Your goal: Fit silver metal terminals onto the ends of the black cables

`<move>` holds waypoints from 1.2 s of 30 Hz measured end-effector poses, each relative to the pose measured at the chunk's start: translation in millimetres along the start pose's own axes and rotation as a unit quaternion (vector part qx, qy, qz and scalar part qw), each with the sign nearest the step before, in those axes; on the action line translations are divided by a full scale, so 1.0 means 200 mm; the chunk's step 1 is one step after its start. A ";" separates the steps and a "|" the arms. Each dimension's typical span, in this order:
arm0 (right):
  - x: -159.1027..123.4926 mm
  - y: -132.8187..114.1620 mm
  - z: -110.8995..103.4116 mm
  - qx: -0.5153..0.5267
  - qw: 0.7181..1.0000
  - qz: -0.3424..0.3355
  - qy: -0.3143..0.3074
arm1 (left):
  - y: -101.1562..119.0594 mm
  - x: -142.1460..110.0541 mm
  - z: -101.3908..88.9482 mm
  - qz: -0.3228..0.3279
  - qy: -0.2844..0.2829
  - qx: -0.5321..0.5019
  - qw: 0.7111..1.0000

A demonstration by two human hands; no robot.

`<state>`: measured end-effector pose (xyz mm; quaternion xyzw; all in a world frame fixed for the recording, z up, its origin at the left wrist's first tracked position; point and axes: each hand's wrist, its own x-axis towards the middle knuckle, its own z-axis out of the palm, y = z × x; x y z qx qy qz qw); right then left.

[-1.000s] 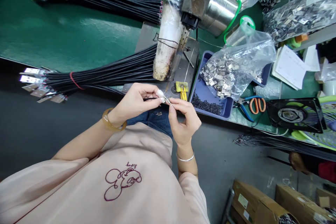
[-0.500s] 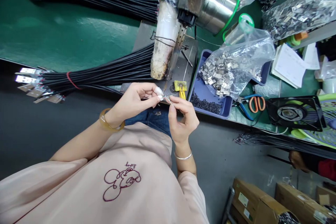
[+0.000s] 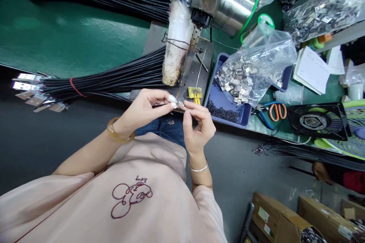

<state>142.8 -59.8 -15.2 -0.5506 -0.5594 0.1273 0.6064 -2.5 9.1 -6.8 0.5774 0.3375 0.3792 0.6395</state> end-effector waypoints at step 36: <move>0.01 0.08 0.03 -0.180 0.963 -0.201 -0.025 | -0.02 0.00 0.07 0.009 0.132 0.020 0.991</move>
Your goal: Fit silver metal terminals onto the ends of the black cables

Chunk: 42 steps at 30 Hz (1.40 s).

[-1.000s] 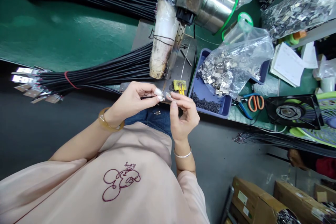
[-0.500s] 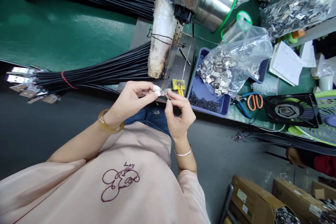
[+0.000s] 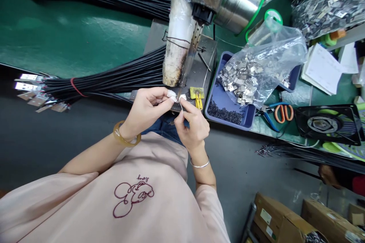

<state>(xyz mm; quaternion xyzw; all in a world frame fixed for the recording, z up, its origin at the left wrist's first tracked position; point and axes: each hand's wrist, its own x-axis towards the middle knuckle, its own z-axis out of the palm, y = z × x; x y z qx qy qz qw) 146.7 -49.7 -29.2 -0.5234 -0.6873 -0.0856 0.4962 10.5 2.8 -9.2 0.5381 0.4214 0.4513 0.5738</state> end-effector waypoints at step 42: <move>0.04 -0.04 -0.07 0.023 0.999 0.035 0.007 | 0.03 -0.04 -0.02 -0.003 -0.049 0.037 0.998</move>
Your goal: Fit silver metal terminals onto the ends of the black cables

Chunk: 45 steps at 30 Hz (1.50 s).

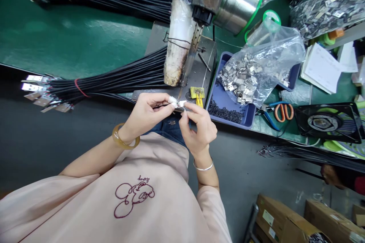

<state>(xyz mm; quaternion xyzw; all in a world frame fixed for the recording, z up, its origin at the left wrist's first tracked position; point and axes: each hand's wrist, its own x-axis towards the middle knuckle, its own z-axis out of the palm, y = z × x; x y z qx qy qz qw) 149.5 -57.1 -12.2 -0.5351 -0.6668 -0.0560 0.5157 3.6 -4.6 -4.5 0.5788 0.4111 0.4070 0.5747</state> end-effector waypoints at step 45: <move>0.05 0.00 -0.01 0.021 0.991 0.085 -0.100 | 0.01 0.04 -0.01 0.007 0.019 0.025 0.999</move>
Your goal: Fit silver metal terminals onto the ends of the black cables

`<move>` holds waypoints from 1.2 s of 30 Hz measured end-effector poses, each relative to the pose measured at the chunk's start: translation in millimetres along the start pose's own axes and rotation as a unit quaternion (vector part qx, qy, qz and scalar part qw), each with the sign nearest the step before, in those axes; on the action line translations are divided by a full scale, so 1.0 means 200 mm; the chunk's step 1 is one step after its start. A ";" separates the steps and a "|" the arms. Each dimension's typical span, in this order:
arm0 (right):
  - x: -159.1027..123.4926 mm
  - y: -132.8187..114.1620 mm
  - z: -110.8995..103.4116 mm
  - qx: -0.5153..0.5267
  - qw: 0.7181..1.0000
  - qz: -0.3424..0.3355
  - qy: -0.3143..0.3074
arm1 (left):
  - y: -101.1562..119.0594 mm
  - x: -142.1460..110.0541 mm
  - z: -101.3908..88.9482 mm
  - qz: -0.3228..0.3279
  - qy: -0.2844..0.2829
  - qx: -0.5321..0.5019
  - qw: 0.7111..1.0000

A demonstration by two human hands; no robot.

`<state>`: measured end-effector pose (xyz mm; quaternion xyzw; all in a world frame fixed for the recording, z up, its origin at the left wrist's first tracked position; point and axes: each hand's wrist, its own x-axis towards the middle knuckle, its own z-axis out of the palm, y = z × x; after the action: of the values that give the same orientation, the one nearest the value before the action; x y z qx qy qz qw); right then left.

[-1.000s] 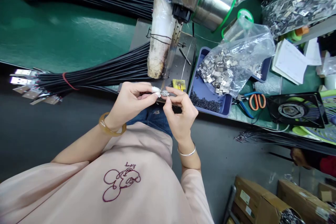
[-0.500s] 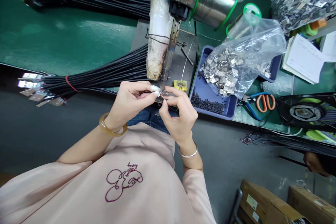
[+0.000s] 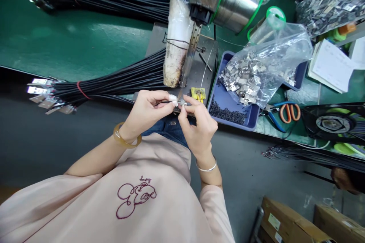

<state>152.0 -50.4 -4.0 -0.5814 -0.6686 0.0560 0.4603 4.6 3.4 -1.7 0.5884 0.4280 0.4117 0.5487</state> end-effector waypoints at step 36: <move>0.03 -0.02 -0.01 -0.012 1.000 0.003 -0.016 | -0.02 -0.01 0.02 0.065 0.045 0.066 0.995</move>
<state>151.3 -46.7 2.6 -0.5880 -0.6746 0.0593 0.4423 7.9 0.2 -6.5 0.6304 0.4393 0.4438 0.4611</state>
